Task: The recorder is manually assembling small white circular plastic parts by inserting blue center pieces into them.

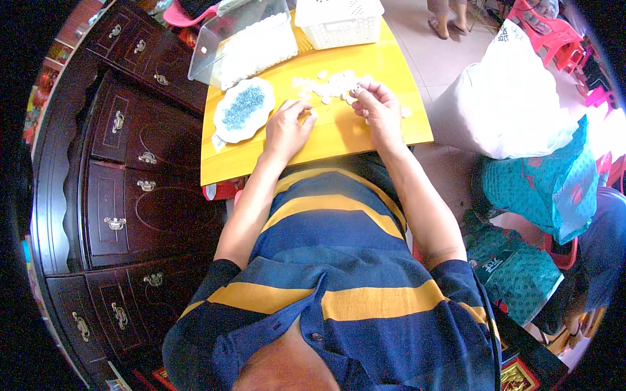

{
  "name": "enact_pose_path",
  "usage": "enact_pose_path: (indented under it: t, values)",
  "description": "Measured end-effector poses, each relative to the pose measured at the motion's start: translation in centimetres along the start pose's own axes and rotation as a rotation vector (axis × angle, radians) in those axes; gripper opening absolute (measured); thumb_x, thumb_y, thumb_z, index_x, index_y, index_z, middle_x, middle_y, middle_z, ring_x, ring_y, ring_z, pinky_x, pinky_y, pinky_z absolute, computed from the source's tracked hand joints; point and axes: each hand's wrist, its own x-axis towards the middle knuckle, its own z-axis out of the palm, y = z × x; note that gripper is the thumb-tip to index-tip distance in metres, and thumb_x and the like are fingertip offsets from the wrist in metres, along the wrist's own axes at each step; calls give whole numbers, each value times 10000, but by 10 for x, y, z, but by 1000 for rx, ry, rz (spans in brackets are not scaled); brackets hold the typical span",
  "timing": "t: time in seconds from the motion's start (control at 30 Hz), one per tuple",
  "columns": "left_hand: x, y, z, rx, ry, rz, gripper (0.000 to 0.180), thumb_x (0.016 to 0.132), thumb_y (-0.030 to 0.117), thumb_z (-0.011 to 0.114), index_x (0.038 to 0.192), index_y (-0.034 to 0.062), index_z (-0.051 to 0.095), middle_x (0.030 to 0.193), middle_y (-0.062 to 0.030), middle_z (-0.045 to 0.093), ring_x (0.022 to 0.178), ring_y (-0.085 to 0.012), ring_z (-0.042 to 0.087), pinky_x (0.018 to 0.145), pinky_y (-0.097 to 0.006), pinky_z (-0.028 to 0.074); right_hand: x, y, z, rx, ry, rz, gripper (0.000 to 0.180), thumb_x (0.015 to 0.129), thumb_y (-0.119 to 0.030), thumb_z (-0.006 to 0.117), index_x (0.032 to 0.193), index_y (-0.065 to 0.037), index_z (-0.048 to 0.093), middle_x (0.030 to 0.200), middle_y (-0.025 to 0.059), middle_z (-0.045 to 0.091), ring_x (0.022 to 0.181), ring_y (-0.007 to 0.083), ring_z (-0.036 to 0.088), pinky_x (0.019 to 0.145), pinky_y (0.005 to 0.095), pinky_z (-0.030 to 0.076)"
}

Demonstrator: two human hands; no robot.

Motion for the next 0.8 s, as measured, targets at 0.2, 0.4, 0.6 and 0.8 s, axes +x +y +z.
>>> enact_pose_path:
  t: [0.2, 0.4, 0.6, 0.8]
  values:
    - [22, 10, 22, 23, -40, 77, 108, 783, 147, 708, 869, 84, 727, 878, -109, 675, 857, -302, 649, 764, -404, 521, -5, -7, 6, -23, 16, -15, 172, 894, -130, 675, 1044, -60, 626, 911, 18, 681, 723, 58, 589, 640, 189, 452]
    - [28, 9, 30, 118, -41, 142, 71, 767, 160, 719, 807, 102, 727, 885, -85, 671, 868, -308, 633, 761, -426, 514, -5, -8, 6, 3, 8, -4, 174, 894, -131, 681, 1048, -67, 632, 895, 8, 681, 712, 52, 587, 636, 184, 449]
    - [24, 7, 29, 45, -57, 79, 49, 751, 141, 732, 777, 100, 725, 867, -92, 660, 880, -300, 637, 770, -424, 521, -2, -4, 3, -2, -27, -30, 163, 897, -130, 679, 1041, -67, 635, 903, 13, 682, 721, 55, 589, 642, 186, 451]
    - [24, 7, 28, 117, -67, 178, 50, 770, 123, 711, 790, 80, 696, 890, -91, 642, 916, -301, 624, 773, -423, 518, -3, -2, 6, 15, -9, -30, 158, 904, -155, 676, 1037, -81, 632, 902, 18, 688, 681, 30, 562, 603, 152, 417]
